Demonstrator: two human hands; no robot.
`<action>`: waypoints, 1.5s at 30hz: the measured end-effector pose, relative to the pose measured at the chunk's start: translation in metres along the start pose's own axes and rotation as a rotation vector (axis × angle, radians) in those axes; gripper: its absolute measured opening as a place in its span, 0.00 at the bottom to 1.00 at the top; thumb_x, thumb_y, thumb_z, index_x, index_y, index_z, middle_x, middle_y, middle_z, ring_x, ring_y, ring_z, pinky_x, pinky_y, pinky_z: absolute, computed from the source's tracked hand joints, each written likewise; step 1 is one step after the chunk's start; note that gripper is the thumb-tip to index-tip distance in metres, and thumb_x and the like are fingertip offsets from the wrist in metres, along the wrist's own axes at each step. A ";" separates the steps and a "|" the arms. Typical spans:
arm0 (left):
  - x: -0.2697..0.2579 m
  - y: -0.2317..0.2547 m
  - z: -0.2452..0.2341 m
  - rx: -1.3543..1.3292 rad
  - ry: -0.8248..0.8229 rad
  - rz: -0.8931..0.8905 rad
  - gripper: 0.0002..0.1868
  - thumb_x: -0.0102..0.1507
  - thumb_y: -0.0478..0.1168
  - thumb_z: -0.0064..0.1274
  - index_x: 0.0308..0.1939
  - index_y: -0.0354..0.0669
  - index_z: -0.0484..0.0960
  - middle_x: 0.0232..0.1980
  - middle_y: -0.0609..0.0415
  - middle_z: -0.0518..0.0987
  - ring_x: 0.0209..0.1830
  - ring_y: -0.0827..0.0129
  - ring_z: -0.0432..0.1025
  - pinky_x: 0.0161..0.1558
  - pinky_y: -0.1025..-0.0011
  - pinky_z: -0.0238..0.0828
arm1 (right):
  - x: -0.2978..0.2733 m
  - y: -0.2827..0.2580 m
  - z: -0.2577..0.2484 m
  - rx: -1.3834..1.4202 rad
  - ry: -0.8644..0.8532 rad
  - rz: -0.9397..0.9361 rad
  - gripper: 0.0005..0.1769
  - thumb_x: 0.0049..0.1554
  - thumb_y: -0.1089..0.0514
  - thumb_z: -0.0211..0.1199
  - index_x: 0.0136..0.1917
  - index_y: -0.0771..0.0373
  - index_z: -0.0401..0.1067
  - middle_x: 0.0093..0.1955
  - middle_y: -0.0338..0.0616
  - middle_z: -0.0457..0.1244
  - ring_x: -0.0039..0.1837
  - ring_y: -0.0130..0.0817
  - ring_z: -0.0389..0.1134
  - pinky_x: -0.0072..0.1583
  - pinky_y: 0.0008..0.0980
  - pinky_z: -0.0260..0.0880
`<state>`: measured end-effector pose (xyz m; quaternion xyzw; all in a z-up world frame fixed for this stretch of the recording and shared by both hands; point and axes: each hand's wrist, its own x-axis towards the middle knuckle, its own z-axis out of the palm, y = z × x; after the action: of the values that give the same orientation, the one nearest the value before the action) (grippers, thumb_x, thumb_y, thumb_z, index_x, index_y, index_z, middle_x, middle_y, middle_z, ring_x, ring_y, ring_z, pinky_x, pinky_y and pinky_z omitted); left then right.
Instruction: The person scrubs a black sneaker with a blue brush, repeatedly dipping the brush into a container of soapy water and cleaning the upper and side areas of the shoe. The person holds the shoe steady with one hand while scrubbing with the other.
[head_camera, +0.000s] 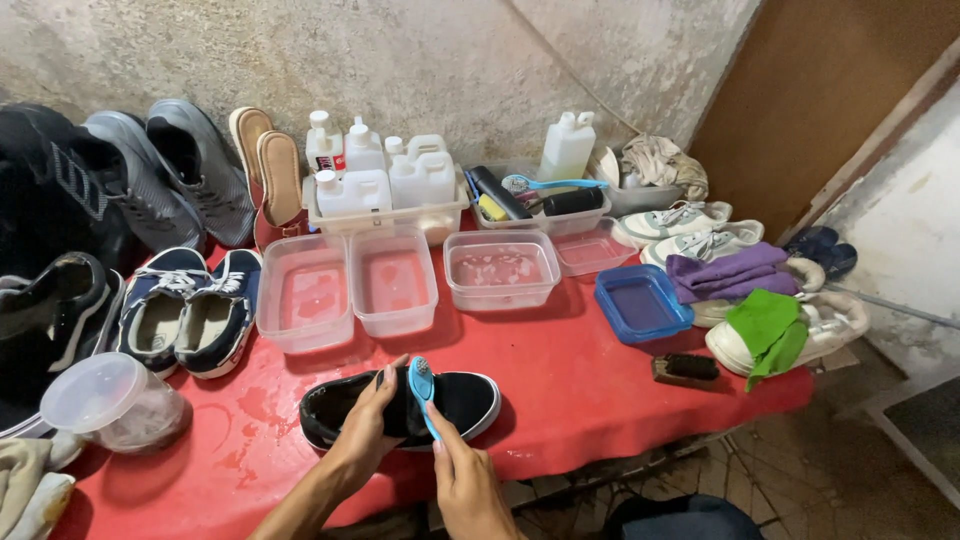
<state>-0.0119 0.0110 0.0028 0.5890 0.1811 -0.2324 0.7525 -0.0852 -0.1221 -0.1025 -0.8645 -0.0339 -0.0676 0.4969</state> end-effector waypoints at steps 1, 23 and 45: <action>0.007 -0.004 -0.001 -0.025 0.014 -0.001 0.31 0.66 0.56 0.39 0.73 0.61 0.73 0.75 0.59 0.74 0.73 0.64 0.67 0.64 0.52 0.67 | -0.001 0.001 0.003 -0.023 0.009 0.028 0.30 0.63 0.53 0.45 0.78 0.41 0.60 0.51 0.52 0.69 0.49 0.55 0.71 0.48 0.31 0.67; 0.022 -0.006 -0.006 -0.091 0.062 0.010 0.28 0.67 0.54 0.41 0.72 0.62 0.74 0.75 0.58 0.72 0.73 0.64 0.66 0.66 0.49 0.63 | 0.000 -0.027 -0.021 0.194 -0.109 0.357 0.31 0.61 0.51 0.48 0.76 0.37 0.69 0.29 0.31 0.55 0.32 0.25 0.51 0.42 0.25 0.60; 0.019 -0.005 -0.006 -0.034 0.077 0.020 0.31 0.65 0.59 0.40 0.72 0.66 0.74 0.76 0.60 0.72 0.76 0.64 0.65 0.69 0.46 0.58 | -0.016 -0.011 0.009 -0.051 -0.024 0.409 0.34 0.55 0.45 0.46 0.73 0.21 0.69 0.27 0.32 0.64 0.36 0.31 0.71 0.54 0.18 0.68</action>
<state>0.0011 0.0134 -0.0127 0.5864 0.2079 -0.1991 0.7572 -0.1015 -0.1089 -0.0997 -0.8663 0.1382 0.0444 0.4779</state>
